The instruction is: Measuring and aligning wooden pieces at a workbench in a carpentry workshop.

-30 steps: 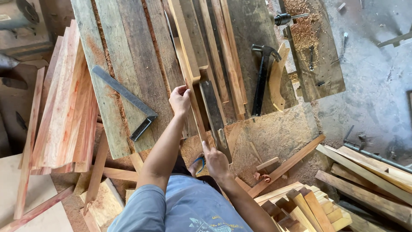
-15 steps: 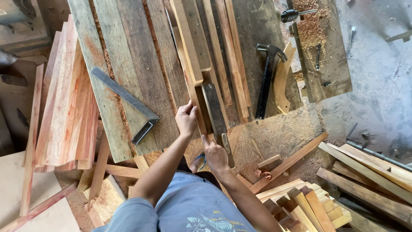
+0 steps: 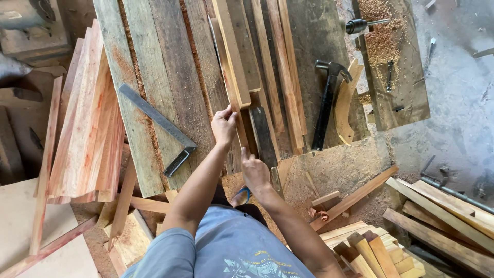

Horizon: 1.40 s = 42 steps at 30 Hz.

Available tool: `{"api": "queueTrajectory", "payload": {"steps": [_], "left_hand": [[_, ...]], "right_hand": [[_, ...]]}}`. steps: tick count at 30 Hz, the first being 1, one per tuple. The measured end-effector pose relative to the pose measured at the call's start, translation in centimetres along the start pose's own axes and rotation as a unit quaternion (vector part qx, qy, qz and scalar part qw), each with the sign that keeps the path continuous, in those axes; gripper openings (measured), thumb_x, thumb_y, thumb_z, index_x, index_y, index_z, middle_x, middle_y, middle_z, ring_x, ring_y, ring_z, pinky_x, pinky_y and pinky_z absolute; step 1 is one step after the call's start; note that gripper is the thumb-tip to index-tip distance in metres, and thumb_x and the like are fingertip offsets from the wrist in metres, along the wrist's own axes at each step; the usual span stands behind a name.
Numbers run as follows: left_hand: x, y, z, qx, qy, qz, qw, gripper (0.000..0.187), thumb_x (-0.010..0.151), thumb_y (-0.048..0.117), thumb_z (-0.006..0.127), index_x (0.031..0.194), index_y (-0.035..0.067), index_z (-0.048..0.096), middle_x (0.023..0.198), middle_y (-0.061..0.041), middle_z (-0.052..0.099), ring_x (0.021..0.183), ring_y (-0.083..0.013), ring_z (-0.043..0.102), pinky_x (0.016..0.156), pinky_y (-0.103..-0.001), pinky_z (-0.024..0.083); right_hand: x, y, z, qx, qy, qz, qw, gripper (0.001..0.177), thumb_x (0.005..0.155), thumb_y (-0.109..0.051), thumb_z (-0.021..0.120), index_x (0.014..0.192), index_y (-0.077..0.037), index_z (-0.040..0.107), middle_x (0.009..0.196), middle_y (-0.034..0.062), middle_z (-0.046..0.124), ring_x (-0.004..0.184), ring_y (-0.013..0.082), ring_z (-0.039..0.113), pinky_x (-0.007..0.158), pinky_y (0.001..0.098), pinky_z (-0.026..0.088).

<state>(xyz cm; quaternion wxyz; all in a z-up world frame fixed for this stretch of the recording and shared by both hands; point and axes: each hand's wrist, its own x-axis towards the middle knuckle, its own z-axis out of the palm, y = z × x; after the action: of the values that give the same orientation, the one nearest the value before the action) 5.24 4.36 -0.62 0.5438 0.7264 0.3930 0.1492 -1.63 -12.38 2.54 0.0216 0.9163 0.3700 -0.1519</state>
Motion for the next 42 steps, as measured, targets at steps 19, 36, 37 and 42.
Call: {"api": "queueTrajectory", "payload": {"steps": [19,36,37,42], "left_hand": [[2.9,0.1,0.7,-0.020,0.003,-0.014,1.000,0.028,0.088,0.016,0.079,0.116,0.012,0.078,0.094,-0.005,0.072,0.082,-0.0131,0.072,0.077,-0.030,0.059],[4.2,2.0,0.4,-0.012,0.002,-0.015,1.000,0.030,0.088,0.018,0.077,0.118,0.013,0.077,0.098,-0.006,0.073,0.085,-0.0144,0.073,0.078,-0.030,0.059],[4.3,2.2,0.3,-0.015,0.001,-0.022,1.000,0.030,0.089,0.018,0.077,0.119,0.013,0.077,0.098,-0.006,0.073,0.084,-0.0144,0.073,0.078,-0.030,0.059],[3.4,1.2,0.3,0.006,0.006,0.008,1.000,0.031,0.091,0.017,0.076,0.121,0.011,0.076,0.100,-0.008,0.072,0.086,-0.0146,0.071,0.079,-0.030,0.059]], "right_hand": [[2.7,0.5,-1.3,-0.001,-0.044,-0.011,0.999,0.064,0.096,0.002,0.059,0.156,-0.002,0.037,0.085,0.0161,0.070,0.057,0.0174,0.068,0.051,0.0252,0.063],[4.7,0.6,-2.3,0.020,-0.046,-0.003,0.999,0.058,0.099,0.005,0.052,0.155,0.000,0.037,0.084,0.0200,0.070,0.055,0.0201,0.070,0.046,0.0270,0.062],[4.8,0.6,-2.4,0.017,-0.046,-0.004,0.999,0.059,0.098,0.004,0.052,0.155,0.000,0.038,0.085,0.0202,0.070,0.056,0.0200,0.069,0.047,0.0267,0.062],[5.1,0.5,-2.6,0.019,-0.050,-0.001,0.999,0.062,0.095,0.003,0.054,0.154,0.000,0.039,0.088,0.0211,0.071,0.057,0.0200,0.071,0.049,0.0262,0.062]]}}
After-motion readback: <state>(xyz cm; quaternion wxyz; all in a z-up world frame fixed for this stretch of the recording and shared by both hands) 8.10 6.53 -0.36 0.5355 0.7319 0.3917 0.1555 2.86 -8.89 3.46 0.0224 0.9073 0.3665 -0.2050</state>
